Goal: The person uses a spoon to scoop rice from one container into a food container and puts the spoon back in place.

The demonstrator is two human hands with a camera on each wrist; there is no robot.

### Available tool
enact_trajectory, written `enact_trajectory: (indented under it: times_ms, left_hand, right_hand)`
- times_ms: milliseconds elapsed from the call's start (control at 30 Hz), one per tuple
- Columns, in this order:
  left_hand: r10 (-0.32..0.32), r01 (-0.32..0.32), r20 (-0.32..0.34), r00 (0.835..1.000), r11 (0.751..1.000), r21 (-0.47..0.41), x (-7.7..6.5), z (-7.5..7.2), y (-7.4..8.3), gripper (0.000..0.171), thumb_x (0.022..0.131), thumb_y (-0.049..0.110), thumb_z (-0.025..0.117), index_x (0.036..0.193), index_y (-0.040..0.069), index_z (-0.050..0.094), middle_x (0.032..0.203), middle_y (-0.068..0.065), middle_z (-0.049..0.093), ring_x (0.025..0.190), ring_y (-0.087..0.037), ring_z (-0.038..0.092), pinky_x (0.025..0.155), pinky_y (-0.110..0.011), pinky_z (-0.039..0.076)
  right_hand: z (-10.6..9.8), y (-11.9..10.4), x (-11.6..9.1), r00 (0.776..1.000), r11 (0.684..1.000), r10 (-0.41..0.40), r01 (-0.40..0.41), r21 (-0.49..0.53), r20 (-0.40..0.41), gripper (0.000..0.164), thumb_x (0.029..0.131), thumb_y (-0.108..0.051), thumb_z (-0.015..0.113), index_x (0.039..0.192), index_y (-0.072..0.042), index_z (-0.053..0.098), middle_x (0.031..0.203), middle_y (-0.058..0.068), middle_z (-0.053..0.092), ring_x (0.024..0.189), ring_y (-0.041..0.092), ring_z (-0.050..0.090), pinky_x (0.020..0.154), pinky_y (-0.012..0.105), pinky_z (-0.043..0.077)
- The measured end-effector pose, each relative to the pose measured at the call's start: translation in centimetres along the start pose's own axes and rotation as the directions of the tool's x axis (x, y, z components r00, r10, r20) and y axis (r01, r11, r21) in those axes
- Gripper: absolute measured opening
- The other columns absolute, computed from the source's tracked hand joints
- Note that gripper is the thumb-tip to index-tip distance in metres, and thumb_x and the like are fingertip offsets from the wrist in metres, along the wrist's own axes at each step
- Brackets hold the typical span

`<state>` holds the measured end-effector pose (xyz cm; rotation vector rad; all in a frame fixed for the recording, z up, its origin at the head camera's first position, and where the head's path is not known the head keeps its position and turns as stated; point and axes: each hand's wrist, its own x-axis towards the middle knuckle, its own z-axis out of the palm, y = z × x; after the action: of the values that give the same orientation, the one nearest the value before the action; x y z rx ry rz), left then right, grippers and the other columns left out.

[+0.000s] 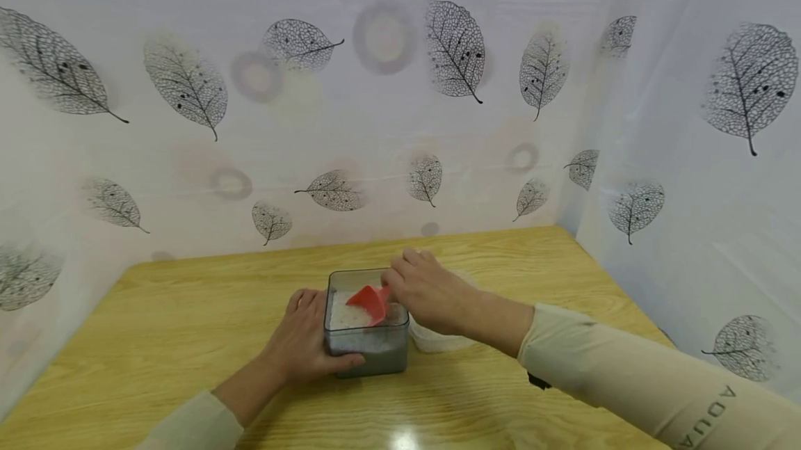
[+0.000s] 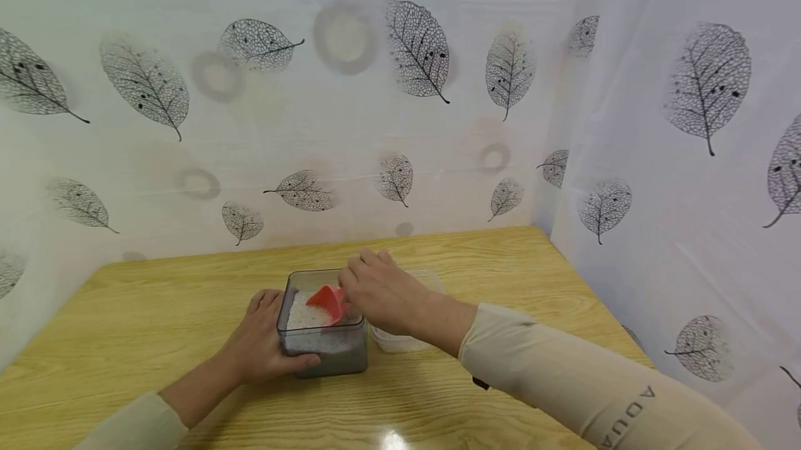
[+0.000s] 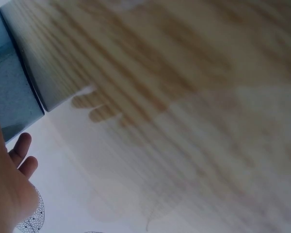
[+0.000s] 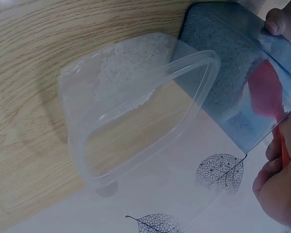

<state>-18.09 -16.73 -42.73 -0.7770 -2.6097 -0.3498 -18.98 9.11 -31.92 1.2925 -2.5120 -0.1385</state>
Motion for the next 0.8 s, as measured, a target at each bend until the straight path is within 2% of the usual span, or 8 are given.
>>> enact_trajectory:
  times_ms: [200, 400, 667, 800]
  left_hand:
    - [0.005, -0.005, -0.008, 1.0, 1.0, -0.004, 0.0, -0.1, 0.1, 0.102, 0.069, 0.086, 0.06, 0.127, 0.003, 0.051, 0.114, -0.009, 0.059, 0.104, -0.028, 0.051, 0.105, -0.051, 0.032]
    - [-0.008, 0.009, 0.018, 1.0, 1.0, -0.016, 0.0, -0.2, 0.1, 0.102, 0.068, 0.084, 0.064, 0.129, 0.004, 0.051, 0.117, -0.009, 0.059, 0.107, -0.029, 0.05, 0.106, -0.049, 0.03]
    - [0.0, 0.0, 0.013, 1.0, 1.0, -0.011, 0.0, -0.1, 0.0, 0.102, 0.067, 0.085, 0.064, 0.13, 0.005, 0.05, 0.116, -0.008, 0.059, 0.106, -0.027, 0.05, 0.106, -0.047, 0.029]
    - [0.018, -0.018, -0.007, 1.0, 1.0, -0.003, -0.1, 0.0, -0.1, 0.102, 0.068, 0.086, 0.062, 0.128, 0.004, 0.051, 0.114, -0.008, 0.059, 0.104, -0.027, 0.05, 0.105, -0.048, 0.031]
  right_hand:
    - [0.2, 0.2, -0.3, 0.999, 0.993, 0.012, -0.008, 0.115, -0.031, 0.02, 0.099, -0.027, 0.058, 0.106, -0.009, 0.06, 0.097, 0.0, 0.053, 0.086, 0.016, 0.047, 0.079, 0.031, 0.04]
    - [0.4, 0.3, -0.6, 0.998, 0.978, 0.045, -0.036, 0.205, -0.042, 0.02, 0.1, -0.027, 0.057, 0.105, -0.008, 0.06, 0.097, 0.0, 0.051, 0.088, 0.016, 0.049, 0.083, 0.033, 0.045]
    - [1.1, 0.4, -1.2, 0.991, 0.947, 0.125, -0.104, 0.304, -0.05, 0.022, 0.102, -0.027, 0.054, 0.109, -0.007, 0.06, 0.099, 0.002, 0.052, 0.086, 0.014, 0.052, 0.078, 0.029, 0.049]
    - [1.5, 0.7, -1.6, 0.983, 0.917, 0.181, -0.155, 0.367, -0.038, 0.022, 0.103, -0.025, 0.053, 0.114, -0.006, 0.057, 0.101, 0.003, 0.051, 0.085, 0.014, 0.053, 0.078, 0.029, 0.05]
